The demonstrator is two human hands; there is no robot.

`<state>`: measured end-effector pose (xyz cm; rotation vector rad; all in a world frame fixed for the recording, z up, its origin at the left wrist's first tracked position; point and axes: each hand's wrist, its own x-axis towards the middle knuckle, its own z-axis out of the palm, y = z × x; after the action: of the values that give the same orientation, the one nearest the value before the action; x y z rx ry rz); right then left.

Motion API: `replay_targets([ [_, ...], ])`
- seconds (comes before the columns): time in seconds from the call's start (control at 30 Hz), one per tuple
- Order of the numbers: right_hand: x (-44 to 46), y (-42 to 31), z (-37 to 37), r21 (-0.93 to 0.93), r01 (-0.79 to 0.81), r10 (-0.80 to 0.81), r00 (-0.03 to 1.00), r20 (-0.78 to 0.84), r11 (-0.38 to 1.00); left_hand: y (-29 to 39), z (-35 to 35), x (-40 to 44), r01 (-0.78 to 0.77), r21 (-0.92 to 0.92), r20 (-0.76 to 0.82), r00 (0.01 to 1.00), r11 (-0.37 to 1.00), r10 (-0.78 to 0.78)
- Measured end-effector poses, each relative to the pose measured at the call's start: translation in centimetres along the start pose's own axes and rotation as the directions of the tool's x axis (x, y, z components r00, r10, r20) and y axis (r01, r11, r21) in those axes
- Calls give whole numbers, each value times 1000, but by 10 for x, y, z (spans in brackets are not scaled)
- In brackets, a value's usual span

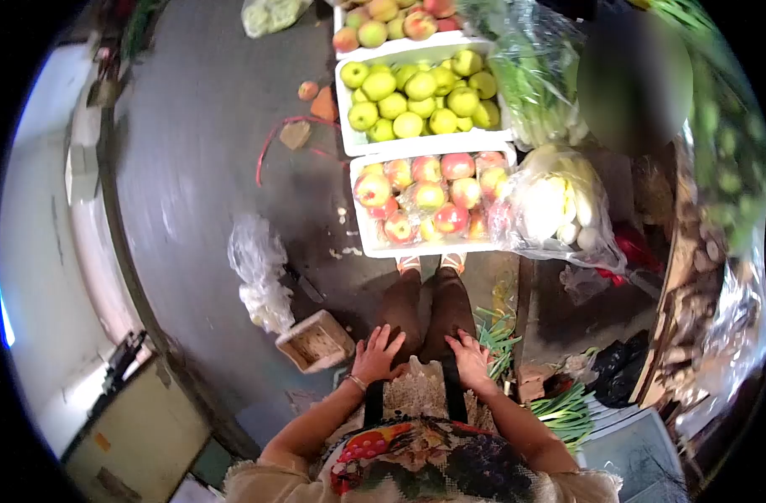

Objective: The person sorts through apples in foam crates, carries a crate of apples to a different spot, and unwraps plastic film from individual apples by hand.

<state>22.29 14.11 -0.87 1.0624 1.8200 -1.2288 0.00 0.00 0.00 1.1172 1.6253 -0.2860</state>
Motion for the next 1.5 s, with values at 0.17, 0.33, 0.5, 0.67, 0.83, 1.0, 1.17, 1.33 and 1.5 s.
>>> replay_targets([
  [0.17, -11, 0, -5, 214, 53, 4, 966, -259, 975, -19, 26, 25, 29, 771, -534, 575, 636, 620],
  [0.33, -40, -2, 9, 378, -14, 187, 886, -424, 926, -37, 18, 54, -119, 832, -456, 409, 541, 791],
  [0.5, -59, 19, 69, 520, 12, 357, 713, -603, 854, -57, -37, 33, -351, 505, -157, 861, 788, 484],
  [0.67, -96, 16, 130, 936, -159, 641, 763, -85, 313, -19, -111, 8, -319, 503, 157, 948, 803, 277],
  [0.83, -95, 9, 216, 989, 1, 775, 621, -115, 147, -5, -136, 23, -440, 497, 290, 897, 748, 335],
  [1.0, -99, 1, 253, 938, 284, 710, 701, -63, -197, 22, -135, 34, -563, 634, 416, 826, 531, 380],
  [1.17, -98, 34, 300, 843, 401, 623, 775, -104, -359, 66, -93, 21, -519, 647, 419, 854, 559, 308],
  [1.33, -107, 92, 351, 990, 111, 594, 804, -39, -85, 74, -67, -4, -434, 637, 328, 901, 637, 285],
  [1.5, -176, 88, 230, 916, 149, 577, 810, 103, -372, 57, -54, -29, -321, 589, 185, 947, 741, 263],
])
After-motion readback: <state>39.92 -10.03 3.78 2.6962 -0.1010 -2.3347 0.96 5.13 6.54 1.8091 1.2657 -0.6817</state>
